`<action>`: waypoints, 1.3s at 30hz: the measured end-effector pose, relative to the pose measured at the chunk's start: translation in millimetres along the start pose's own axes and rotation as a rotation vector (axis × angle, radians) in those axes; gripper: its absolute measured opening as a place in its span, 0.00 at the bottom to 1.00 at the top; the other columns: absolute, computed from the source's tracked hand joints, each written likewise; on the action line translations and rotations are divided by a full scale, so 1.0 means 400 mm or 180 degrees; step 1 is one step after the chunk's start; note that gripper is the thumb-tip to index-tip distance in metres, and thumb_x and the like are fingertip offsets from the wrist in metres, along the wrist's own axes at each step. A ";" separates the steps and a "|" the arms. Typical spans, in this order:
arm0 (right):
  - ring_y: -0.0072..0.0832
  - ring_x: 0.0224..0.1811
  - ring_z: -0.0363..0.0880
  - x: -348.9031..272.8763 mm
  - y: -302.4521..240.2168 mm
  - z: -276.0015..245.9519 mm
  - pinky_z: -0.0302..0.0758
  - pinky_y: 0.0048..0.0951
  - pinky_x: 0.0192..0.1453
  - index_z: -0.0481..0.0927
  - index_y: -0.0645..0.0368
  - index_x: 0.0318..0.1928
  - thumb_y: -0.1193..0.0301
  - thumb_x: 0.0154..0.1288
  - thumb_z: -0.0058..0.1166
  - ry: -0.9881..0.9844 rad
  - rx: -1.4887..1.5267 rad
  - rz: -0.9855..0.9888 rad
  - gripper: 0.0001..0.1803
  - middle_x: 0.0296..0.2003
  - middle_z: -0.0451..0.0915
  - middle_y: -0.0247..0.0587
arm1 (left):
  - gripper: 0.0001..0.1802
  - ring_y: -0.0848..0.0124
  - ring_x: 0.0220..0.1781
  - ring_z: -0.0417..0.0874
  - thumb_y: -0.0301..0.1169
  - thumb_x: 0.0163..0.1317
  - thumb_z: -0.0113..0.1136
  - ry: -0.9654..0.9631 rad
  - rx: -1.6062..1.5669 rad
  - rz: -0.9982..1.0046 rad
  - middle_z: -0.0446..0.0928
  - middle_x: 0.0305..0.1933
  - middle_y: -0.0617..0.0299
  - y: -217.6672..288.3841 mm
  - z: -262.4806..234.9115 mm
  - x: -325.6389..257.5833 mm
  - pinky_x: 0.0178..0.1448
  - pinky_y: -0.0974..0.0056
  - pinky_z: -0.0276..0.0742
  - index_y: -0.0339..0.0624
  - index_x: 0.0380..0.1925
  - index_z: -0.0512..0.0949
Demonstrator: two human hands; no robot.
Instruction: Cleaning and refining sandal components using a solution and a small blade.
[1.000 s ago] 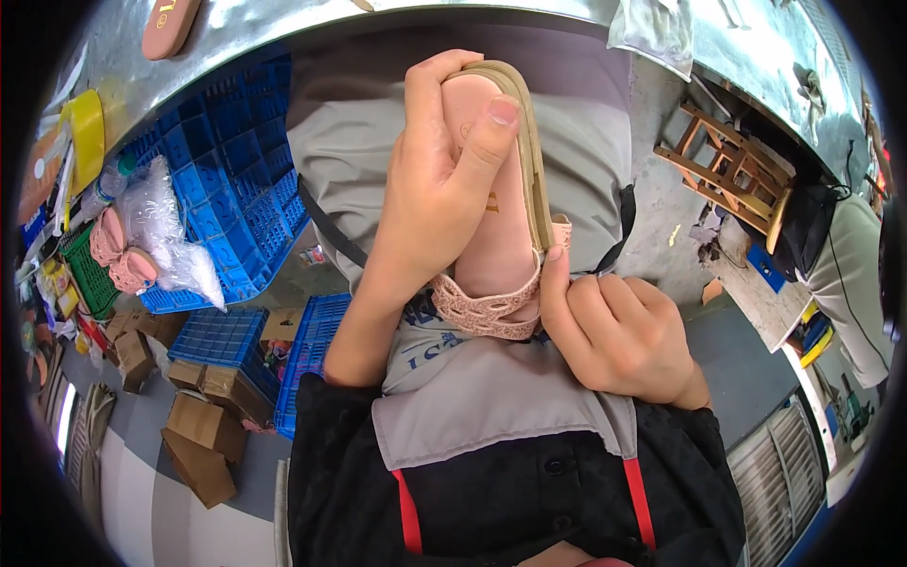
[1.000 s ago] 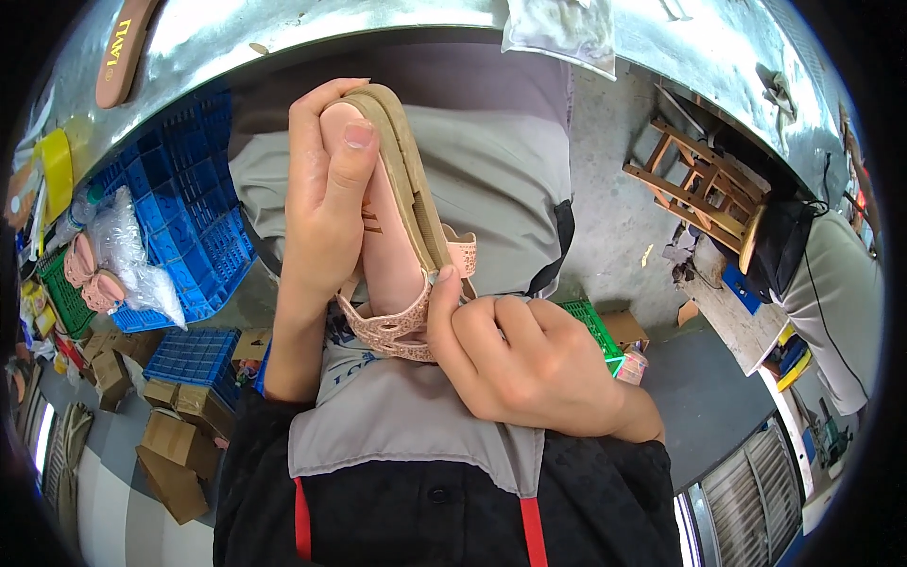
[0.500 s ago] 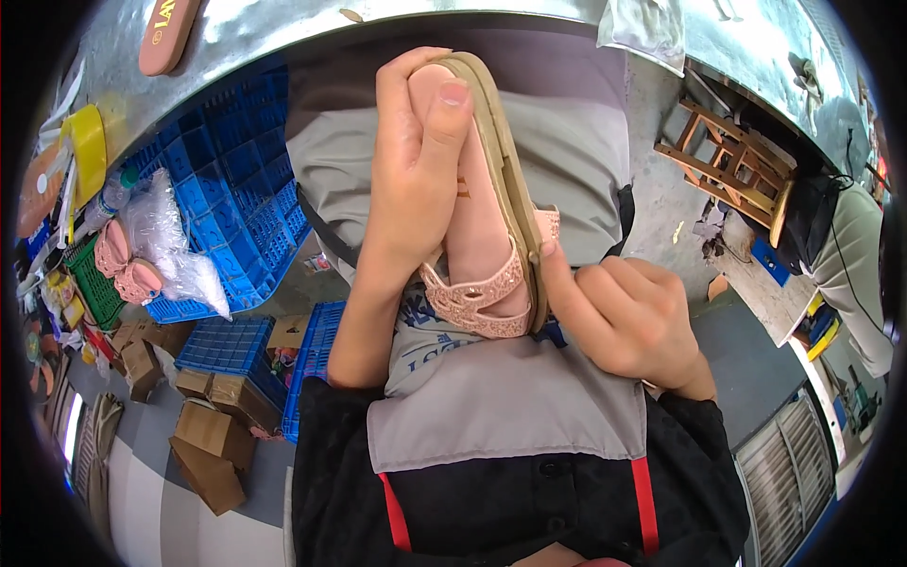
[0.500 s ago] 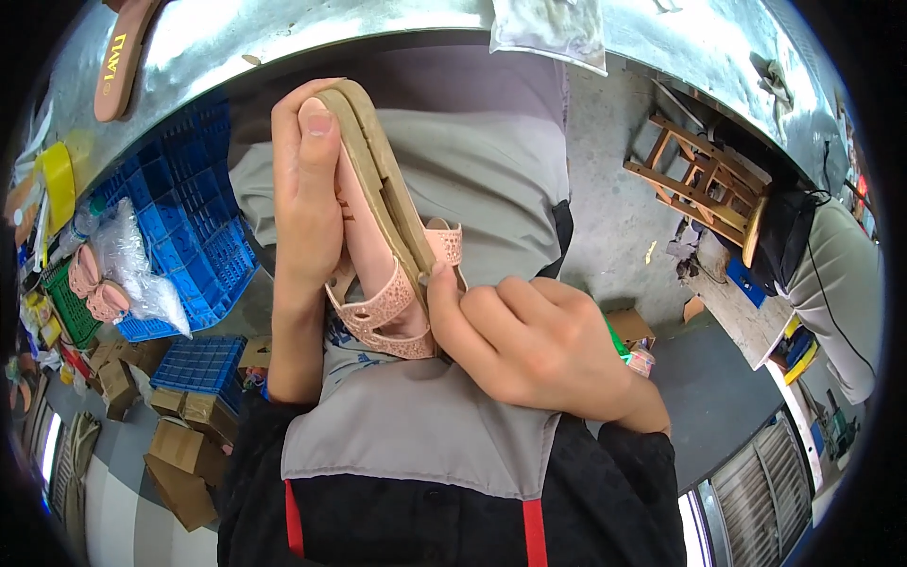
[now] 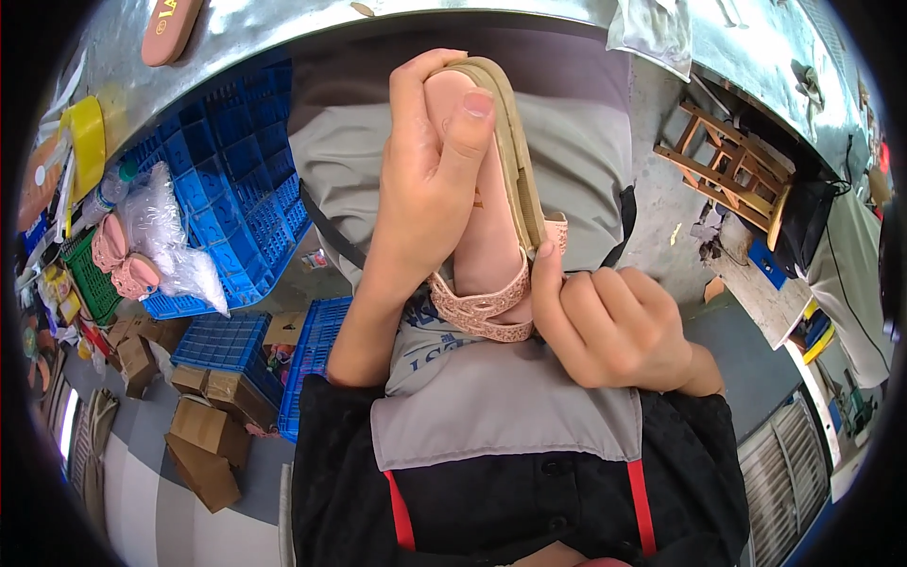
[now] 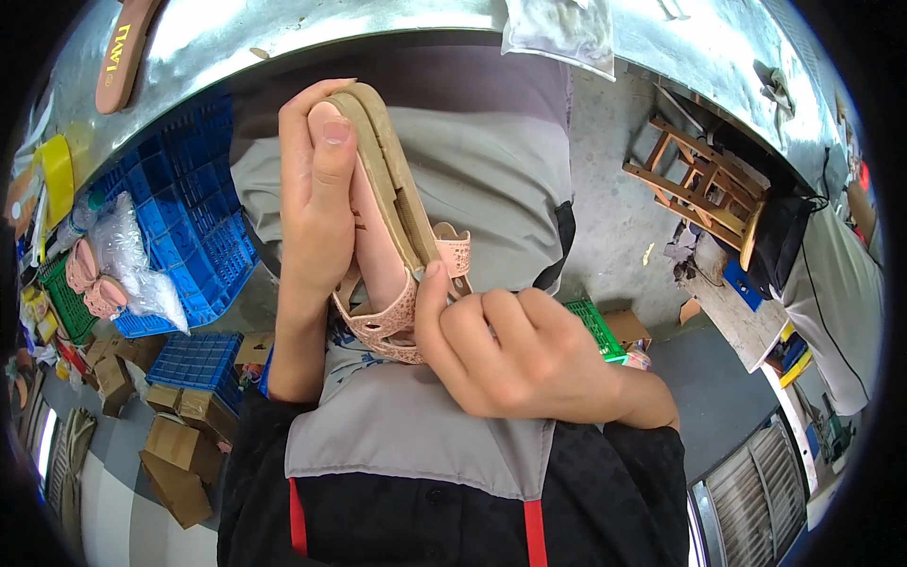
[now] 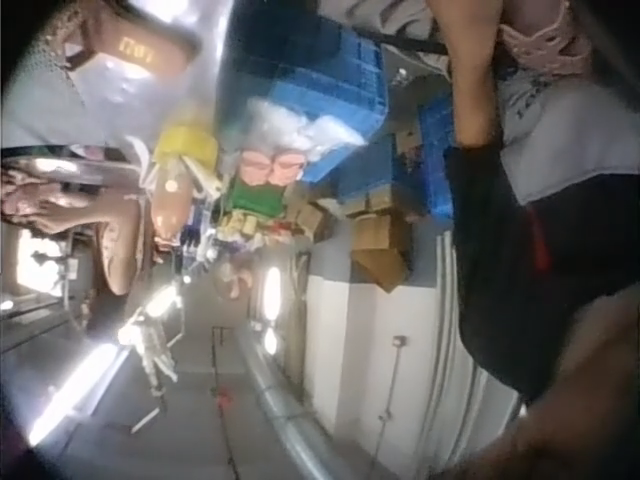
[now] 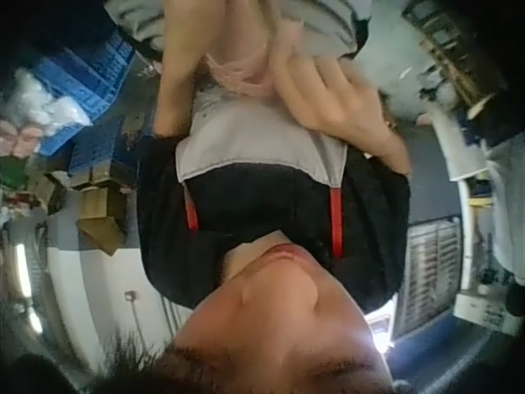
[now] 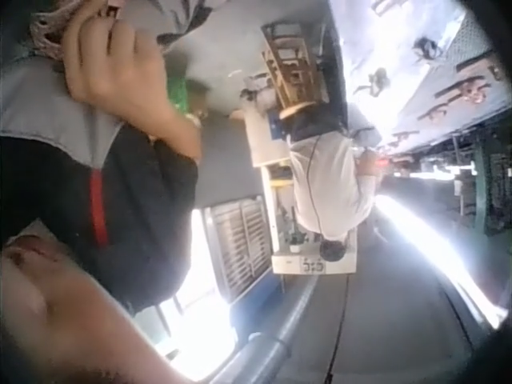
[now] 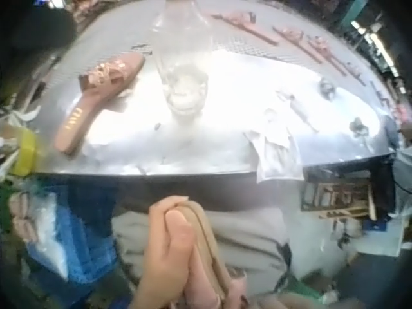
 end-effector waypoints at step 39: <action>0.19 0.22 0.64 -0.060 -0.015 0.021 0.61 0.23 0.23 0.83 0.63 0.46 0.74 0.51 0.59 0.0187 0.1122 0.0422 0.19 0.24 0.63 0.28 | 0.22 0.78 0.37 0.79 0.49 0.77 0.47 0.0178 -0.1019 -0.0200 0.76 0.41 0.61 -0.061 0.000 0.033 0.40 0.71 0.79 0.43 0.58 0.70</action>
Point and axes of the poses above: each hand's wrist, its own x-axis towards the middle knuckle, its own z-axis out of the palm, y = z × x, the point moved 1 cm from there along x, towards the middle knuckle
